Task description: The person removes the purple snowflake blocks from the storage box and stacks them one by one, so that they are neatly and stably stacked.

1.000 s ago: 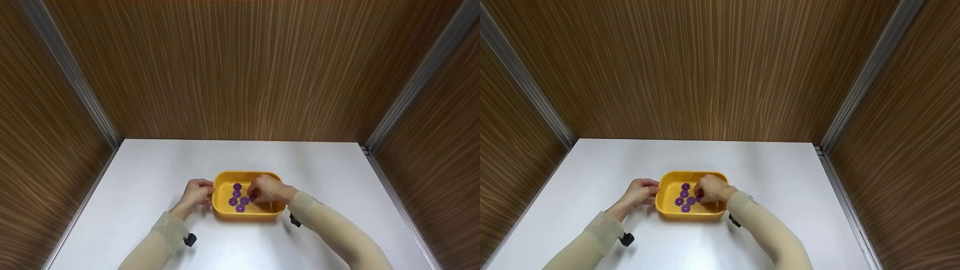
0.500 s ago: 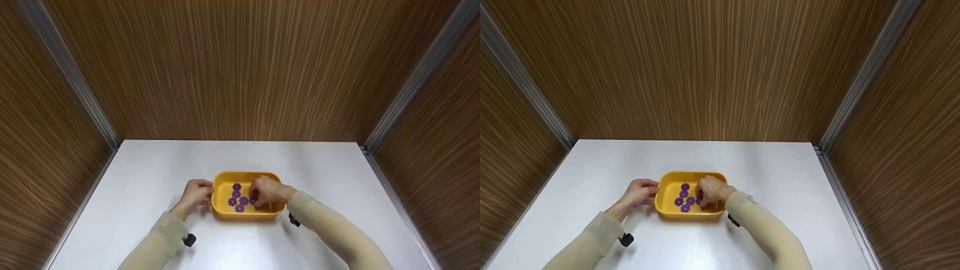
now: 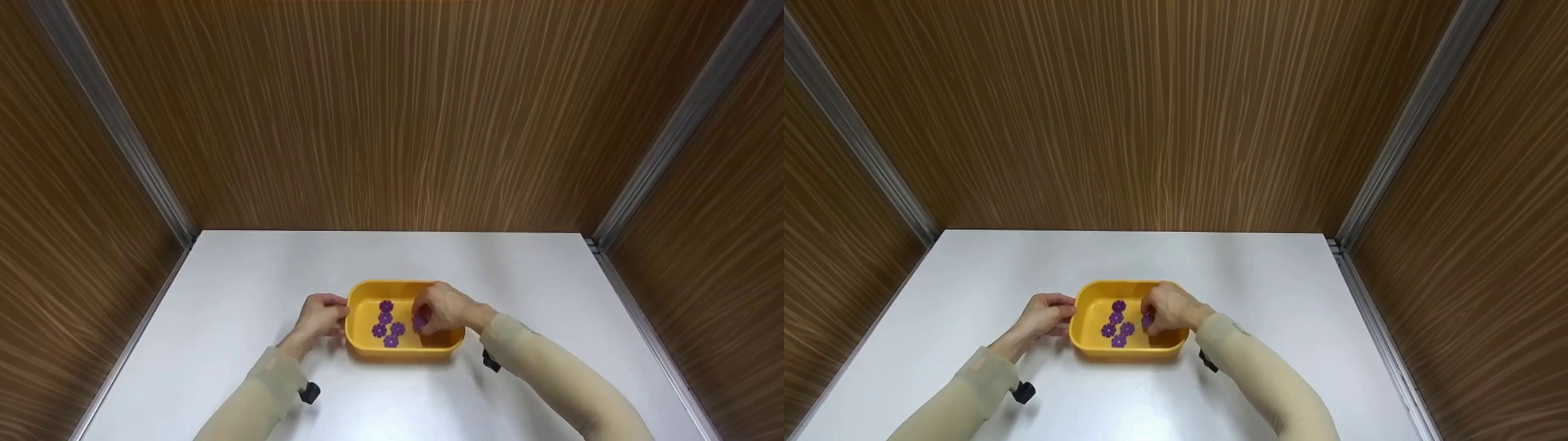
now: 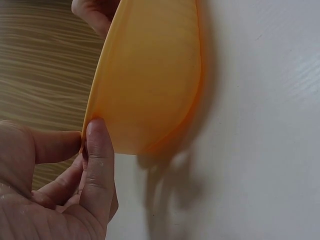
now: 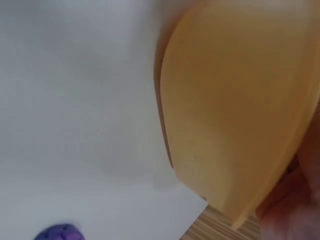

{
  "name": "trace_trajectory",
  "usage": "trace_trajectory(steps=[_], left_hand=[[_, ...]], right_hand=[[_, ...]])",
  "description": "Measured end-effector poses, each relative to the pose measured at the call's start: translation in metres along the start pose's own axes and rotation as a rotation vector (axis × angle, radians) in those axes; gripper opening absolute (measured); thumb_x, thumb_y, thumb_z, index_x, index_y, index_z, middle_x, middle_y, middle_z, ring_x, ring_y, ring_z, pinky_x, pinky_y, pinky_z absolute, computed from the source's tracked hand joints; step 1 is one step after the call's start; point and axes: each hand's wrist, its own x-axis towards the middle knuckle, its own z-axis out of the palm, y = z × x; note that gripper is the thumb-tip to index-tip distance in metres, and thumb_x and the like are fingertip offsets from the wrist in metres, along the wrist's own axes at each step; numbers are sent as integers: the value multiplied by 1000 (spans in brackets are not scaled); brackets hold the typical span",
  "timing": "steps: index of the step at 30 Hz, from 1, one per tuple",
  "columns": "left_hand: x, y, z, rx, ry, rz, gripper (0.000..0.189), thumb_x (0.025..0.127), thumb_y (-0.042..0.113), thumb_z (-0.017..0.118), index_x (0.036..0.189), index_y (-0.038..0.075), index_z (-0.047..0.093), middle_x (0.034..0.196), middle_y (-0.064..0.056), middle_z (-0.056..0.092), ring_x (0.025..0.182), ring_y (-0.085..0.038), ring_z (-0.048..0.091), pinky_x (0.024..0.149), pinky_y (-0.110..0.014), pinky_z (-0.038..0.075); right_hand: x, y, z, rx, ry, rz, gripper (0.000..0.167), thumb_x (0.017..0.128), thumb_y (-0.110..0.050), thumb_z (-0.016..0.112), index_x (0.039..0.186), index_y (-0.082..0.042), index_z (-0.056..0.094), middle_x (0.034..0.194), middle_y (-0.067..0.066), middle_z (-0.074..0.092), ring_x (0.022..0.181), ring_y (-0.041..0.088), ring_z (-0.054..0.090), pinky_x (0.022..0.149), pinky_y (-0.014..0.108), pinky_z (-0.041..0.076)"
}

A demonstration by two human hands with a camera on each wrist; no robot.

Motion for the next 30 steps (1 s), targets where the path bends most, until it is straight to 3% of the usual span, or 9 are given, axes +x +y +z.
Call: trace_trajectory(steps=[14, 24, 30], left_hand=[[1, 0, 1, -15, 0, -2, 28, 100, 8, 74, 126, 0, 79, 112, -15, 82, 84, -18, 75, 81, -39, 73], [1, -2, 1, -18, 1, 4, 27, 100, 9, 74, 125, 0, 79, 111, -15, 82, 82, -17, 75, 80, -39, 73], [1, -2, 2, -25, 0, 13, 27, 100, 10, 74, 125, -1, 79, 112, -18, 82, 80, -17, 75, 81, -40, 73]], right_hand=[[-40, 11, -26, 100, 139, -34, 32, 86, -18, 94, 115, -7, 88, 108, 7, 85, 97, 22, 80, 92, 39, 73], [-66, 31, -23, 108, 282, -123, 23, 81, -15, 90, 102, -8, 89, 91, 6, 82, 79, 24, 77, 68, 24, 66], [-79, 39, -23, 90, 349, -120, 19, 81, -15, 91, 100, -10, 89, 89, 5, 82, 80, 23, 75, 65, 22, 62]])
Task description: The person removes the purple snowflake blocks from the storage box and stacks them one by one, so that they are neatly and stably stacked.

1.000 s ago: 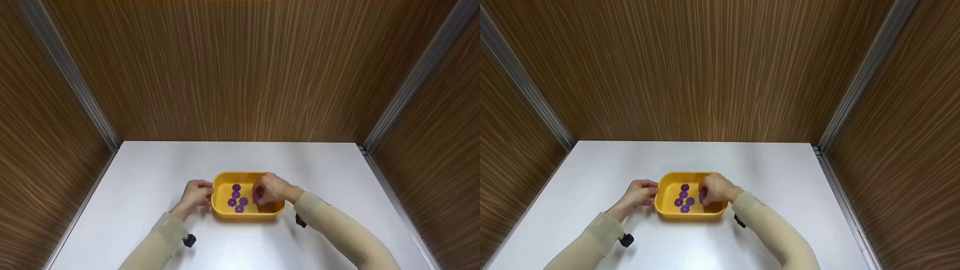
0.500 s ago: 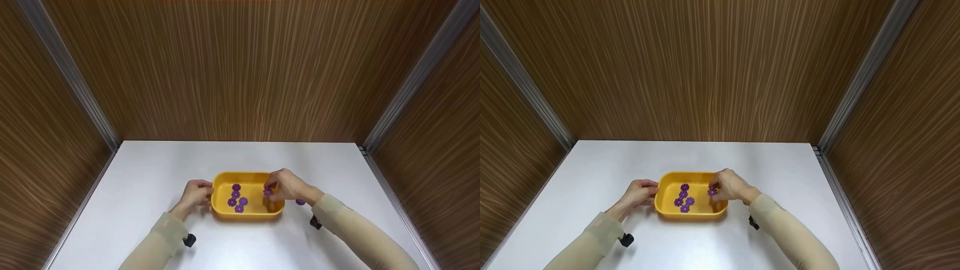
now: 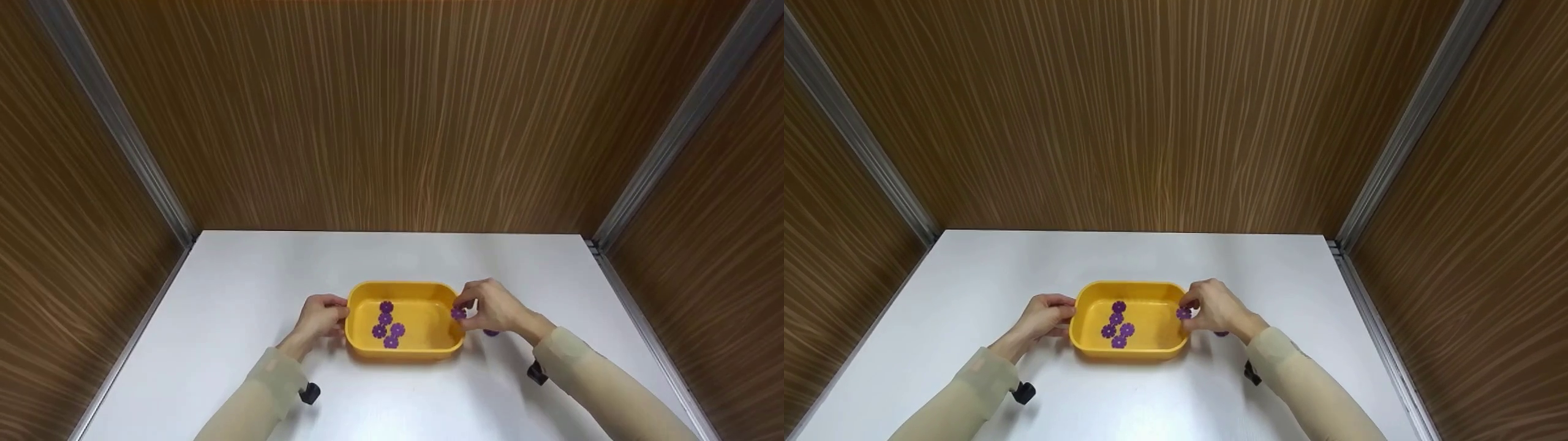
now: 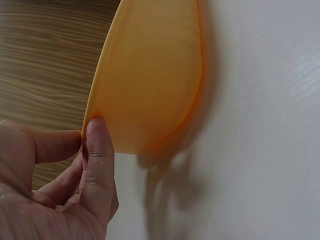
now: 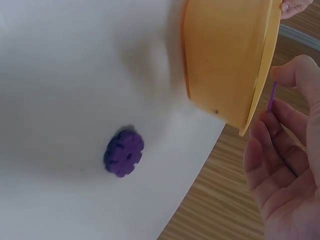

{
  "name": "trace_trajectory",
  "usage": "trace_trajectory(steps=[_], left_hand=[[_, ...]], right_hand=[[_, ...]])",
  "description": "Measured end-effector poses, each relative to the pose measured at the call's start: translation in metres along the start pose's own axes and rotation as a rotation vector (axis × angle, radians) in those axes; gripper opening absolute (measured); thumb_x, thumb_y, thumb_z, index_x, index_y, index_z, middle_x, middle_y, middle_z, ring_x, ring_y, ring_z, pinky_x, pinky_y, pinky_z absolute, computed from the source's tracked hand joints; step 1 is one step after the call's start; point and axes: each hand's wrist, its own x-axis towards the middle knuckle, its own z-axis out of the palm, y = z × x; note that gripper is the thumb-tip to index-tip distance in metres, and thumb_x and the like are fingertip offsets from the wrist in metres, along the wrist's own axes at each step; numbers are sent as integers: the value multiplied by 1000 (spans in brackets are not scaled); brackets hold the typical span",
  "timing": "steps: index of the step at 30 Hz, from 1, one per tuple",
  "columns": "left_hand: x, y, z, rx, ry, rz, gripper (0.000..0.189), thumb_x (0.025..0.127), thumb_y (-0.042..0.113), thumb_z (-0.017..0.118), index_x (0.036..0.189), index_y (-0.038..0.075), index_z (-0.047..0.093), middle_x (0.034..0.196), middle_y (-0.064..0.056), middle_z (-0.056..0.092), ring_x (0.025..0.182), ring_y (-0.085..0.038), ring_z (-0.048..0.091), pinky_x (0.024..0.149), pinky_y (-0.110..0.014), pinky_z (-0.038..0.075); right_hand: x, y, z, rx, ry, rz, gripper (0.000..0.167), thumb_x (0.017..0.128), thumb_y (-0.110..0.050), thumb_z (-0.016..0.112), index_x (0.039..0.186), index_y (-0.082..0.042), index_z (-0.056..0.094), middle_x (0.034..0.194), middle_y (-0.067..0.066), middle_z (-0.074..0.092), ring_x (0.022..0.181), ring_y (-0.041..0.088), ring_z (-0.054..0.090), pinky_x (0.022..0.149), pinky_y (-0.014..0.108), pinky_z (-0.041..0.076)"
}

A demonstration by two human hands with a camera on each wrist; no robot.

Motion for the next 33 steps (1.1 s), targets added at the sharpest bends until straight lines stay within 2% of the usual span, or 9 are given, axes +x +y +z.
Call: trace_trajectory(steps=[5, 7, 14, 19, 22, 25, 29, 33], left_hand=[[-1, 1, 1, 18, 1, -6, 27, 102, 11, 75, 126, 1, 78, 114, -18, 81, 83, -18, 75, 84, -41, 73], [-2, 1, 1, 21, 0, -6, 27, 102, 11, 75, 127, 1, 79, 114, -18, 82, 83, -18, 75, 84, -42, 73], [-2, 1, 1, 19, -3, 1, 27, 102, 11, 74, 127, 0, 79, 113, -18, 82, 83, -18, 75, 83, -41, 73], [-2, 2, 1, 32, -4, 0, 28, 102, 11, 74, 128, 0, 78, 115, -17, 82, 89, -20, 76, 85, -41, 73], [-1, 2, 1, 32, -2, 4, 28, 102, 10, 74, 128, 0, 78, 115, -18, 82, 88, -19, 76, 84, -40, 73], [-1, 2, 1, 23, -4, 5, 29, 101, 9, 74, 128, -1, 78, 114, -18, 82, 83, -18, 75, 81, -40, 73], [-1, 1, 1, 18, -6, -1, 30, 100, 9, 74, 128, -1, 78, 111, -16, 82, 79, -16, 75, 79, -38, 73], [-1, 1, 2, 22, -4, -5, 30, 100, 9, 74, 128, -1, 78, 111, -15, 82, 79, -16, 75, 80, -39, 73]], right_hand=[[-12, 7, -2, -18, 38, 50, 20, 82, -16, 91, 100, -9, 88, 88, 5, 82, 80, 24, 75, 70, 37, 69], [-17, 11, -3, -35, 54, 64, 20, 81, -16, 90, 99, -8, 88, 87, 5, 81, 79, 24, 74, 72, 40, 70], [-36, 25, -6, -51, 53, 160, 22, 80, -15, 94, 100, -7, 87, 87, 4, 80, 78, 26, 71, 70, 22, 60], [-52, 33, -5, -47, 50, 196, 22, 80, -15, 94, 99, -6, 87, 85, 5, 79, 76, 29, 72, 70, 26, 63], [-59, 37, -4, -49, 58, 203, 21, 79, -14, 95, 97, -6, 87, 85, 6, 79, 75, 25, 71, 70, 29, 65], [-63, 41, -2, -56, 49, 236, 21, 79, -12, 96, 97, -7, 88, 85, 4, 78, 75, 18, 68, 72, 27, 64], [-67, 43, 0, -61, 6, 301, 24, 80, -13, 96, 102, -7, 89, 88, 1, 78, 79, 10, 65, 75, 23, 63], [-69, 45, 2, -57, -29, 356, 27, 81, -14, 97, 105, -7, 89, 92, 0, 79, 83, 9, 67, 80, 23, 65]])
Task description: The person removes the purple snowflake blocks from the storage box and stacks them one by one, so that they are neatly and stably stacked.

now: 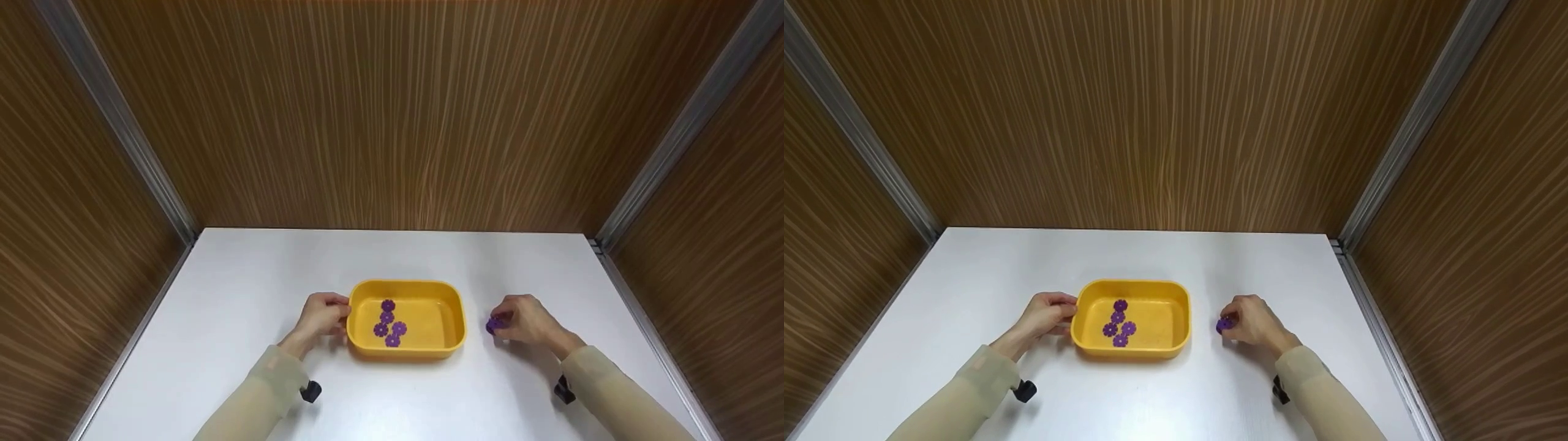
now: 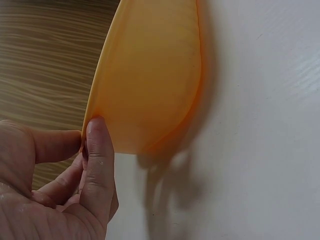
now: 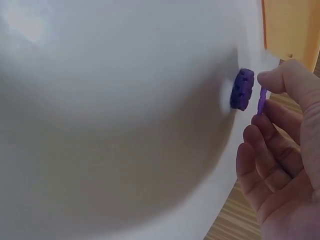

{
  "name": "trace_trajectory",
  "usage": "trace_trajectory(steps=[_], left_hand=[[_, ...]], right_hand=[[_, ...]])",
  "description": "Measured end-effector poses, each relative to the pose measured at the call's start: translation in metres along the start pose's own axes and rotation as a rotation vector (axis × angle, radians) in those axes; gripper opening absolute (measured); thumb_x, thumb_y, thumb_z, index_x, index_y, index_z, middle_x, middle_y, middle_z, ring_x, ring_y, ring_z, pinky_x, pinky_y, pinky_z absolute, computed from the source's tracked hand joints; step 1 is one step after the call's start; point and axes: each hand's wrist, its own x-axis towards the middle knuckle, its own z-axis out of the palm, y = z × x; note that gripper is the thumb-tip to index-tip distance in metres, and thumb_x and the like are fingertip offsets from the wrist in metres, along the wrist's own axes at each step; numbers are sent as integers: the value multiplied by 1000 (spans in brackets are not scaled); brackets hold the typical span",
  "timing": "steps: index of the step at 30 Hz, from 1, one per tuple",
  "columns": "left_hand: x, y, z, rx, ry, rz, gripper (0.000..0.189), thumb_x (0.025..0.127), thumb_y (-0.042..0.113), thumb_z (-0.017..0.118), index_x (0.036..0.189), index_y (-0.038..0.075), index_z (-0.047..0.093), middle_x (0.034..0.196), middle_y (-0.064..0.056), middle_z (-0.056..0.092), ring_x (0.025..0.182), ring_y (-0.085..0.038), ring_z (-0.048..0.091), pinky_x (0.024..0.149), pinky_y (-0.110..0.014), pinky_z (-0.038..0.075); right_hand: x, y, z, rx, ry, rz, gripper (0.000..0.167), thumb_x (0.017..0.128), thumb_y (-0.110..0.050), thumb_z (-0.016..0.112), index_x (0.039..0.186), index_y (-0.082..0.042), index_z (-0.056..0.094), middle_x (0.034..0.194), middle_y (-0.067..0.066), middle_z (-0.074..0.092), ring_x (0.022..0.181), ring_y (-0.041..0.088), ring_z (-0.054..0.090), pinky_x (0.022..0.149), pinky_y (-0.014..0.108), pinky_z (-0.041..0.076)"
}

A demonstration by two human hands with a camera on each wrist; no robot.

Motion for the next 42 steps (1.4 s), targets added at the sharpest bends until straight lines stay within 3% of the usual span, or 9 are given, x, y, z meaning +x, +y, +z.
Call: trace_trajectory(steps=[18, 28, 38, 42], left_hand=[[0, 0, 0, 3, 2, -10, 28, 102, 10, 74, 128, 0, 78, 113, -15, 82, 84, -19, 76, 80, -38, 73], [0, -1, -1, -13, -13, 15, 29, 100, 10, 74, 126, 0, 79, 106, -13, 84, 75, -14, 75, 76, -37, 73], [-1, -1, 0, 9, -6, 2, 29, 101, 12, 75, 127, 1, 79, 108, -13, 83, 77, -14, 74, 76, -36, 72], [0, -1, 0, 5, -7, 5, 29, 101, 11, 75, 127, 0, 78, 109, -14, 83, 79, -15, 74, 76, -36, 72]], right_hand=[[0, 0, 5, 0, -23, -10, 29, 80, -13, 96, 107, -6, 88, 94, 3, 79, 84, 12, 68, 81, 24, 66], [0, -1, 5, -27, -34, 34, 31, 77, -17, 95, 107, -10, 88, 94, -1, 77, 84, 9, 64, 80, 23, 64], [0, 0, 6, -7, -72, 83, 36, 78, -17, 97, 112, -8, 86, 100, 2, 79, 88, 12, 68, 88, 40, 72], [1, -1, 6, 11, -77, 97, 41, 77, -21, 97, 114, -7, 85, 99, 2, 79, 88, 12, 67, 85, 31, 69]])
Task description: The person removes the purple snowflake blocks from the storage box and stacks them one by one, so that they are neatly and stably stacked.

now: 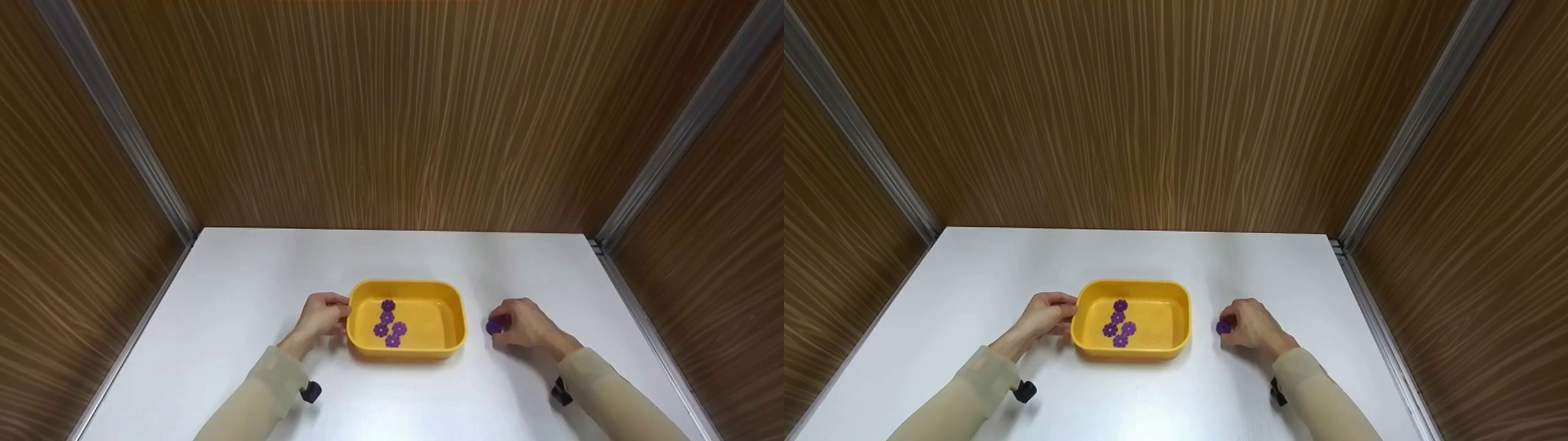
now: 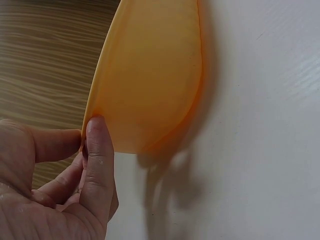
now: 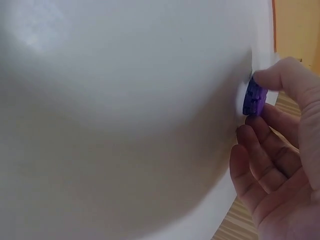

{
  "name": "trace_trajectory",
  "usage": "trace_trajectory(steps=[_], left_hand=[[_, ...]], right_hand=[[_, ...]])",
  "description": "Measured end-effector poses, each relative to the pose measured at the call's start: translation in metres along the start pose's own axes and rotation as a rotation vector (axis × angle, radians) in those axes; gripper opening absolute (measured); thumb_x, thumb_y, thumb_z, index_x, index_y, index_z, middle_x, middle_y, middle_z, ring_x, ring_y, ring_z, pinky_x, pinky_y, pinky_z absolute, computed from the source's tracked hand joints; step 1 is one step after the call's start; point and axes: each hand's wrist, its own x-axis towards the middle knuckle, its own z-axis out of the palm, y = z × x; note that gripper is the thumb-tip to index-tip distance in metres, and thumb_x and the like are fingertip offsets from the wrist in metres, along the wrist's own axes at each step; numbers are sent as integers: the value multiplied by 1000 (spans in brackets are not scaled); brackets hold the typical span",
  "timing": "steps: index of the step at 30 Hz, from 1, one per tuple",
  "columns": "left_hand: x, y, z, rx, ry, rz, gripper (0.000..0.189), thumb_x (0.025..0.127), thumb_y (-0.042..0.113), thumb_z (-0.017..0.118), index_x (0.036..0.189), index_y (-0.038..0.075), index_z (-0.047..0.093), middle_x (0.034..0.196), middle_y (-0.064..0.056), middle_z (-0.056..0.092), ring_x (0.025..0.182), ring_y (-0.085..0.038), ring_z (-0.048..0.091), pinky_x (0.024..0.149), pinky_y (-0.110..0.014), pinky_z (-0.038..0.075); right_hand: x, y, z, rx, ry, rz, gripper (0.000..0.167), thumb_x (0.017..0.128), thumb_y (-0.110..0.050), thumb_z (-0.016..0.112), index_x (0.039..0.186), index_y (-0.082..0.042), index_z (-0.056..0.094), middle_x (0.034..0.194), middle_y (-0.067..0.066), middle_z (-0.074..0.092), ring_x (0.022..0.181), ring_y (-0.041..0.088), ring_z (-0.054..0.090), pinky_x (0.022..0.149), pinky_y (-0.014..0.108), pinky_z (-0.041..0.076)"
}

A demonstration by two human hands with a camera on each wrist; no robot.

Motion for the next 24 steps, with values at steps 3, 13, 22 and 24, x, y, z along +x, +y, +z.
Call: trace_trajectory(steps=[3, 13, 22, 24], left_hand=[[0, 0, 1, -5, -2, 5, 29, 101, 11, 75, 128, -1, 78, 109, -15, 82, 77, -15, 73, 76, -37, 72], [0, 1, 1, -16, 8, -14, 29, 100, 9, 74, 128, 1, 79, 115, -17, 81, 84, -18, 76, 80, -39, 73], [-1, 1, 1, -9, 12, -21, 29, 101, 8, 74, 128, 1, 78, 117, -18, 81, 88, -19, 76, 81, -40, 73], [-2, 1, 0, -12, 15, -18, 29, 101, 8, 73, 128, 1, 78, 118, -18, 81, 89, -20, 76, 81, -39, 73]], right_hand=[[1, -1, -3, 18, -6, 20, 44, 81, -27, 96, 118, -7, 85, 99, 1, 79, 87, 14, 66, 81, 23, 63], [14, -31, -15, 50, 130, -176, 32, 89, -24, 88, 112, -2, 84, 103, 13, 83, 91, 31, 75, 76, 31, 65], [37, -75, -12, 120, 128, -348, 27, 89, -20, 88, 112, -6, 85, 102, 9, 83, 92, 32, 76, 66, 19, 59], [41, -84, -11, 116, 105, -357, 26, 90, -20, 88, 112, -7, 85, 101, 7, 82, 91, 31, 75, 67, 20, 60]])
